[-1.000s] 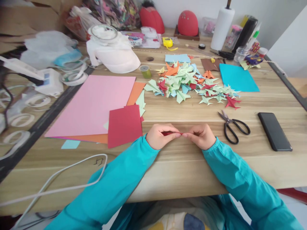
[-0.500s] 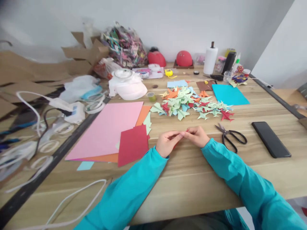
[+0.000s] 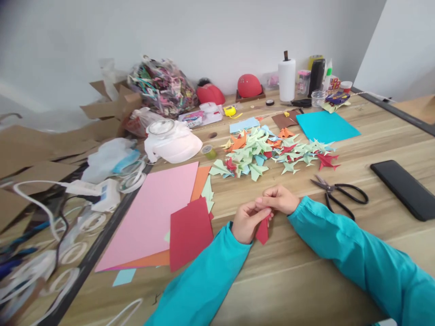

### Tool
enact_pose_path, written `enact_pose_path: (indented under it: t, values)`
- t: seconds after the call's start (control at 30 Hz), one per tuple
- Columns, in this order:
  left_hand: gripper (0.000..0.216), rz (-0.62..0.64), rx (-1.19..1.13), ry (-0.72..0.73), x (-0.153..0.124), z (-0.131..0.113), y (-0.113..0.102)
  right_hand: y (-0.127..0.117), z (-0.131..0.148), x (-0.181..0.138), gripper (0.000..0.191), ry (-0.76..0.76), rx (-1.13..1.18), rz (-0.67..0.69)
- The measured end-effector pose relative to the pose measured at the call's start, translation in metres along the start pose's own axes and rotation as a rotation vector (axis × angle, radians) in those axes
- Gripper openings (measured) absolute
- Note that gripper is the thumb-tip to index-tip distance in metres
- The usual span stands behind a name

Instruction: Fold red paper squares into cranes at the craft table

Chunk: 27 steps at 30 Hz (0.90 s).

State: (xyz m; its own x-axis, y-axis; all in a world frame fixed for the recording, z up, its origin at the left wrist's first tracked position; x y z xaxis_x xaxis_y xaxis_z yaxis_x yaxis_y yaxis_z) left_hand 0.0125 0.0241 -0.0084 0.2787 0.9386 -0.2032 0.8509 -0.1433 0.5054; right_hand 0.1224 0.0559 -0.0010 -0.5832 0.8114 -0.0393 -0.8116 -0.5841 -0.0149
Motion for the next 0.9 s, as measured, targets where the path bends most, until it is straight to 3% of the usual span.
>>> enact_pose_path:
  t: [0.23, 0.57, 0.73, 0.9]
  values:
    - [0.026, -0.017, -0.087, -0.116, -0.001, -0.002, -0.002, -0.004, 0.002, 0.0, 0.045, -0.016, -0.033, -0.086]
    - [0.028, -0.069, -0.133, -0.074, 0.0, -0.006, 0.002, -0.003, -0.008, 0.002, 0.044, 0.088, 0.127, -0.179]
    - [0.03, -0.098, -0.139, -0.086, 0.0, -0.005, 0.0, -0.011, -0.001, 0.003, 0.051, -0.021, 0.277, -0.381]
    - [0.029, -0.123, -0.159, -0.068, 0.001, -0.004, -0.003, -0.009, 0.001, 0.004, 0.051, -0.011, 0.267, -0.32]
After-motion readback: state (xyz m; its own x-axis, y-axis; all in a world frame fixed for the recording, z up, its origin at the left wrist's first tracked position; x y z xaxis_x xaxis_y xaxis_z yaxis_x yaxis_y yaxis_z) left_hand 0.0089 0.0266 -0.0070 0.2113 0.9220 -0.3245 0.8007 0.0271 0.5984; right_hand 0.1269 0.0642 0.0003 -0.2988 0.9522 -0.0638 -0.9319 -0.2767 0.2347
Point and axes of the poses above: each hand's wrist, its own x-axis towards the middle knuckle, its own y-axis out of the palm, z = x × y, the point moved 3 cm from there along x, towards the middle knuckle, and after that the axes turned 15 degrees about -x, right-handed, at the moved point
